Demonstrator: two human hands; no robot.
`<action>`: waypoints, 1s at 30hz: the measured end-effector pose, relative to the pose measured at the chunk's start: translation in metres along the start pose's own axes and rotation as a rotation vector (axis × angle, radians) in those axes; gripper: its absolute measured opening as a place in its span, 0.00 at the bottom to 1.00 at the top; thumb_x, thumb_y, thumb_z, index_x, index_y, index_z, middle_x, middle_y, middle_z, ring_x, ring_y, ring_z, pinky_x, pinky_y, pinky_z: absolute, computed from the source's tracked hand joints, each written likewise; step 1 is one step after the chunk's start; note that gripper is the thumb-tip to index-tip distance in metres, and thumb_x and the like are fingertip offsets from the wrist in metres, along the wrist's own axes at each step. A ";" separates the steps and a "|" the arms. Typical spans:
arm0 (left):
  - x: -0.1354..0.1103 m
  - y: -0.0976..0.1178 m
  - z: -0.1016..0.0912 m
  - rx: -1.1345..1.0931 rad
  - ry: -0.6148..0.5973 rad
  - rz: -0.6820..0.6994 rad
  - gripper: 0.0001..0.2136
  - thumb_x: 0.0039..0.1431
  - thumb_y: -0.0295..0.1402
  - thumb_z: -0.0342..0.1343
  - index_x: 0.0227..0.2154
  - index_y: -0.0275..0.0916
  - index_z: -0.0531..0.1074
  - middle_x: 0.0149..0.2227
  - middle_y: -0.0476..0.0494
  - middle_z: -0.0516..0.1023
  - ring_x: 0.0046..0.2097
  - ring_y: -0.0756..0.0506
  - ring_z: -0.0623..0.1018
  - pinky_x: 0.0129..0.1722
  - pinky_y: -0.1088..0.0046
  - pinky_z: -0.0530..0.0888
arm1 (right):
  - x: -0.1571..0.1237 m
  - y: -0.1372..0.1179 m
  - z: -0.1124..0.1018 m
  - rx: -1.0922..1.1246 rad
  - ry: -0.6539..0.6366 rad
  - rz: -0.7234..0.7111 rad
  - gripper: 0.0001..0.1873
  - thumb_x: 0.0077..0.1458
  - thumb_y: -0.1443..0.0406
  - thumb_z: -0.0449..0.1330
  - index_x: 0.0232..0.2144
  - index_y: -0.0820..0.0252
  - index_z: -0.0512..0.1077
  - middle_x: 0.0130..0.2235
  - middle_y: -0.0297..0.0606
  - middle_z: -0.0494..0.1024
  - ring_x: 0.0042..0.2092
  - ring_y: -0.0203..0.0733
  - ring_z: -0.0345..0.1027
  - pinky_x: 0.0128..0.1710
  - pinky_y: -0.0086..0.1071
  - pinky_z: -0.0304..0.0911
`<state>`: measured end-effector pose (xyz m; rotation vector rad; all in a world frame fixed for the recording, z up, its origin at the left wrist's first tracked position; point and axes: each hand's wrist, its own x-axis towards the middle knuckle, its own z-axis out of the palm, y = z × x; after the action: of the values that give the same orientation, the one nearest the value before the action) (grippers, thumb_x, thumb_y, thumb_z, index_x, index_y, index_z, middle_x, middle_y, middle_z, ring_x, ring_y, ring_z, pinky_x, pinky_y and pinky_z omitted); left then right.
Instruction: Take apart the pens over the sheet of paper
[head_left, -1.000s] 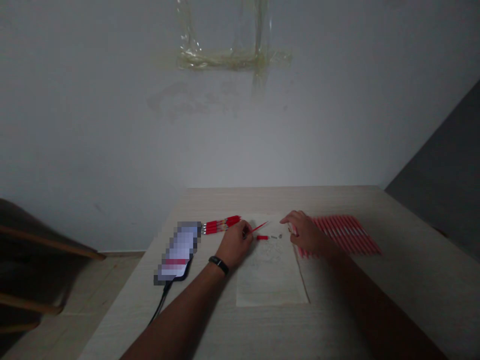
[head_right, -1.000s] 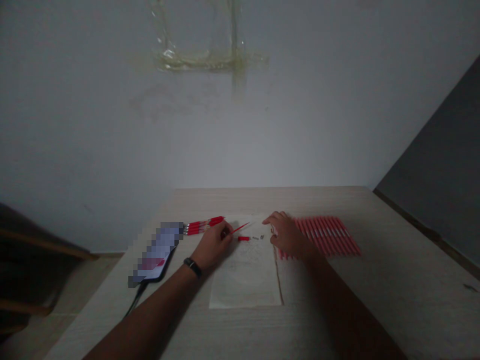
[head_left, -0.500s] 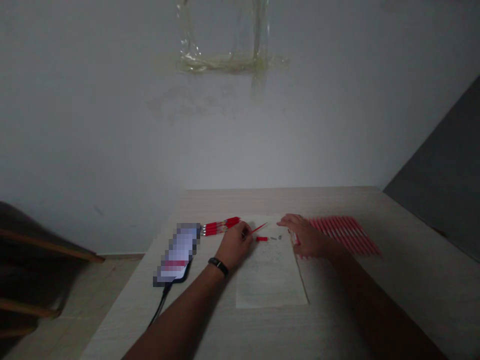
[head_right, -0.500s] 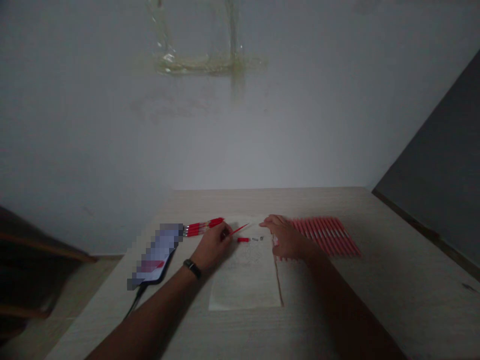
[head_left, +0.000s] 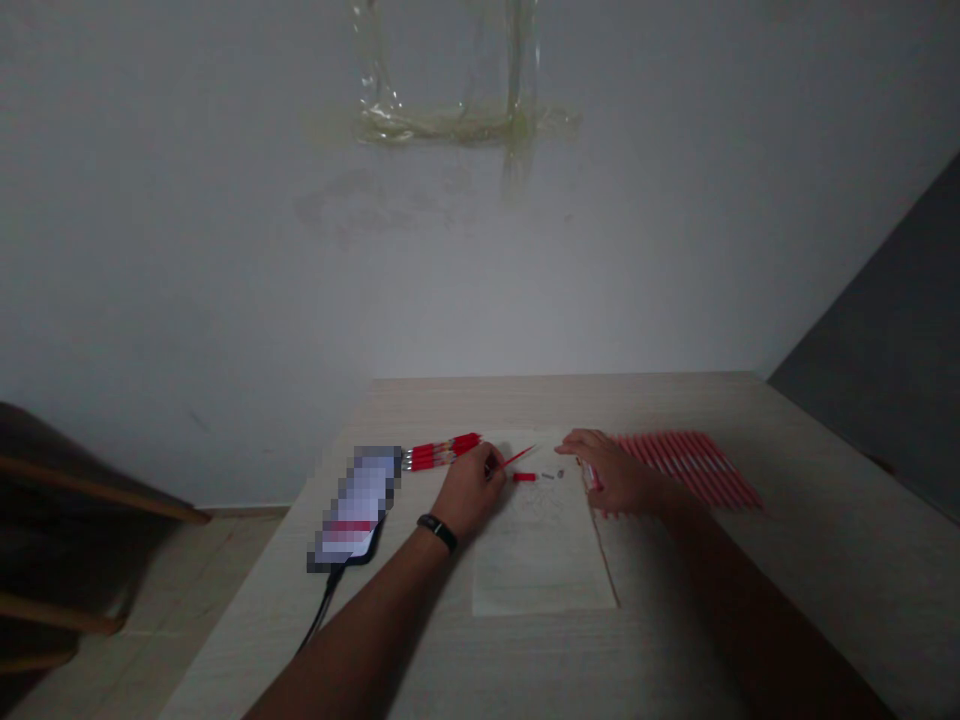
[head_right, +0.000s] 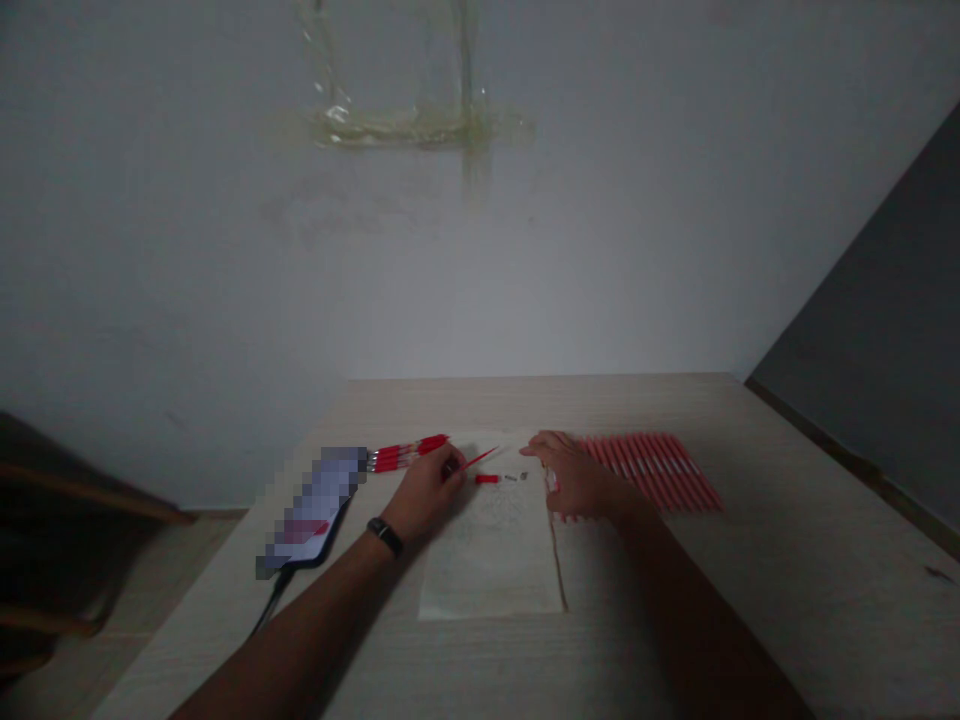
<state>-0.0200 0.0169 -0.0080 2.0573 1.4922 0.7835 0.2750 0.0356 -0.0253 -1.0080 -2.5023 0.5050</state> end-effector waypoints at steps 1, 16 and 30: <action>0.000 0.000 0.000 0.001 0.002 0.002 0.03 0.57 0.26 0.55 0.33 0.36 0.73 0.32 0.43 0.76 0.33 0.47 0.73 0.33 0.71 0.66 | 0.000 -0.001 0.000 -0.002 0.011 0.006 0.41 0.42 0.72 0.63 0.62 0.59 0.65 0.60 0.50 0.65 0.63 0.56 0.56 0.62 0.52 0.53; -0.004 0.009 -0.001 -0.021 -0.047 0.154 0.05 0.57 0.26 0.56 0.35 0.37 0.75 0.34 0.43 0.77 0.36 0.46 0.73 0.35 0.71 0.67 | 0.024 -0.053 0.005 -0.062 0.261 -0.020 0.14 0.60 0.66 0.63 0.49 0.56 0.72 0.46 0.42 0.74 0.50 0.48 0.65 0.51 0.44 0.62; -0.006 0.015 -0.002 -0.007 -0.143 0.323 0.09 0.64 0.33 0.55 0.41 0.41 0.80 0.36 0.42 0.77 0.37 0.46 0.74 0.38 0.72 0.68 | 0.025 -0.063 0.012 -0.077 0.193 -0.034 0.01 0.61 0.67 0.62 0.35 0.58 0.73 0.36 0.36 0.76 0.43 0.43 0.68 0.46 0.38 0.58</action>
<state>-0.0127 0.0065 0.0020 2.3290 1.0936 0.7380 0.2165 0.0088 -0.0006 -0.9912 -2.3777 0.2878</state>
